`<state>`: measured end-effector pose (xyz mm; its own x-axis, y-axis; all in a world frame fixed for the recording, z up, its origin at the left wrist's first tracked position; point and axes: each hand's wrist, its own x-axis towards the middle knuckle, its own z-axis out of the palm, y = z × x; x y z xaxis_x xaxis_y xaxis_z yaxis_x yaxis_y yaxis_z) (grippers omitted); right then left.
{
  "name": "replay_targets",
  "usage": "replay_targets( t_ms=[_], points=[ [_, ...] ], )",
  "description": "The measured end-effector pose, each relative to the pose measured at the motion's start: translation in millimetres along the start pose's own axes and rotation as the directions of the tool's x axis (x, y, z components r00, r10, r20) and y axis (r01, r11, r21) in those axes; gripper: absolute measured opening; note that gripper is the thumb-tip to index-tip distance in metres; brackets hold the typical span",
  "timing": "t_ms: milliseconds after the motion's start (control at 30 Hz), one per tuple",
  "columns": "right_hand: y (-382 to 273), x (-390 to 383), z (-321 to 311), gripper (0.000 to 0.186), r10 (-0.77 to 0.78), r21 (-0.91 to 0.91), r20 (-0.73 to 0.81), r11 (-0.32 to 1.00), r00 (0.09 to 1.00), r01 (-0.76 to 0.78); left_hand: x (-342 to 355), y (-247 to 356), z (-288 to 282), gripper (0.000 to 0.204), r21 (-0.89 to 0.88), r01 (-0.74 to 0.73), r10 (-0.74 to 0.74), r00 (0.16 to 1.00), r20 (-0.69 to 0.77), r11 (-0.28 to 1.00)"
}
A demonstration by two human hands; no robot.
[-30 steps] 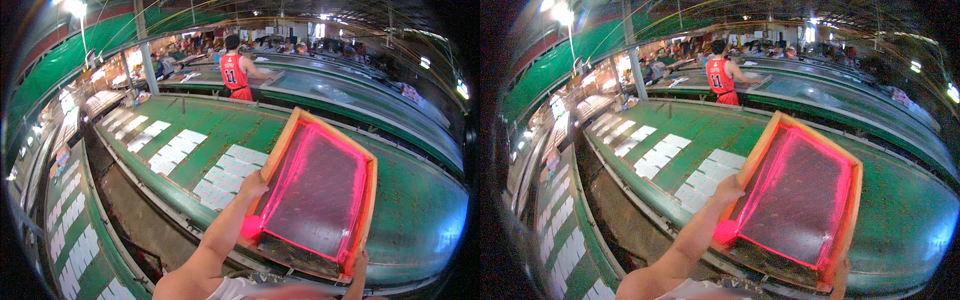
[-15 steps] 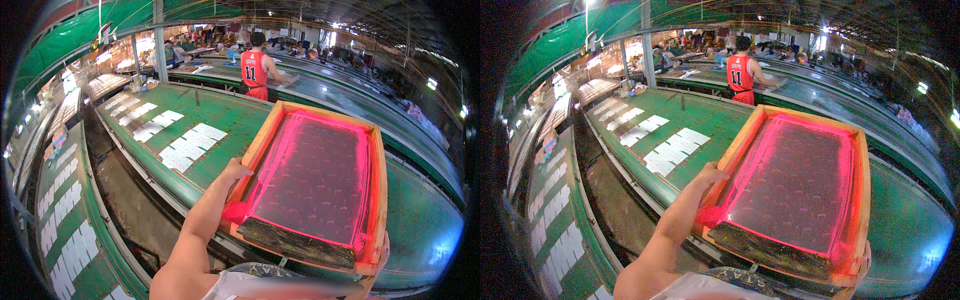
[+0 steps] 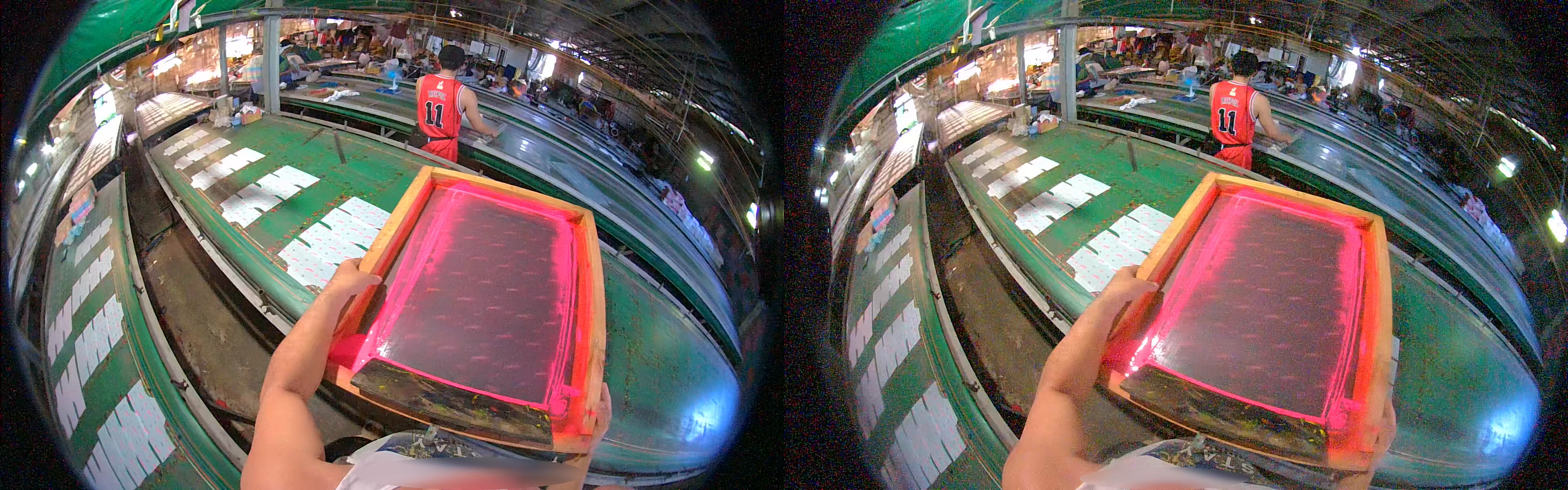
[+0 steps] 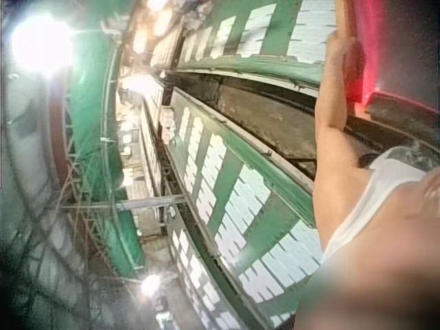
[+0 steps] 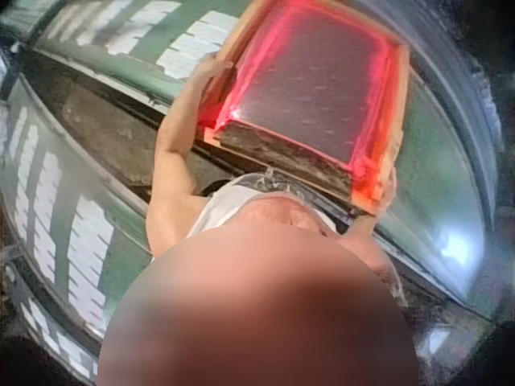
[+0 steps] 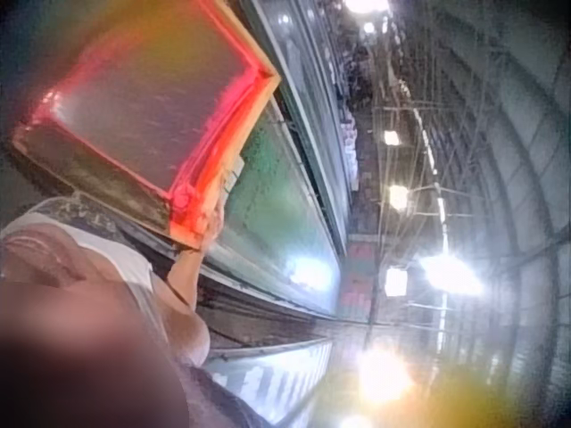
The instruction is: The person repeatedly pulls a squeegee across a screen-printing frame to transfer pink ink onto white fabric pieces laid out on a green conveyor. They then walk to a workbench, set down the pink frame, pick up a yellow frame, and return to the conveyor to continue printing.
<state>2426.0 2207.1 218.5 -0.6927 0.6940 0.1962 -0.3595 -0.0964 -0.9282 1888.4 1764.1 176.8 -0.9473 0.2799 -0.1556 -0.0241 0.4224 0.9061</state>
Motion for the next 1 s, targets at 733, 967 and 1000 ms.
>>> replay_targets(
  t_ms=[733,967,1000],
  points=[
    [106,-21,80,0.077,0.099,0.228,0.015,0.968,0.995,-0.1,-49,-26,-151,0.055,0.096,0.036,-0.018,0.983,-0.185,0.995],
    [152,-14,181,0.073,0.036,0.302,0.294,0.945,0.955,-0.129,27,-80,-241,0.061,0.041,-0.016,0.023,0.985,-0.17,0.999],
    [164,-10,200,0.072,0.024,0.306,0.288,0.945,0.957,-0.116,37,-85,-252,0.063,0.018,0.026,-0.022,0.984,-0.177,1.0]
  ],
)
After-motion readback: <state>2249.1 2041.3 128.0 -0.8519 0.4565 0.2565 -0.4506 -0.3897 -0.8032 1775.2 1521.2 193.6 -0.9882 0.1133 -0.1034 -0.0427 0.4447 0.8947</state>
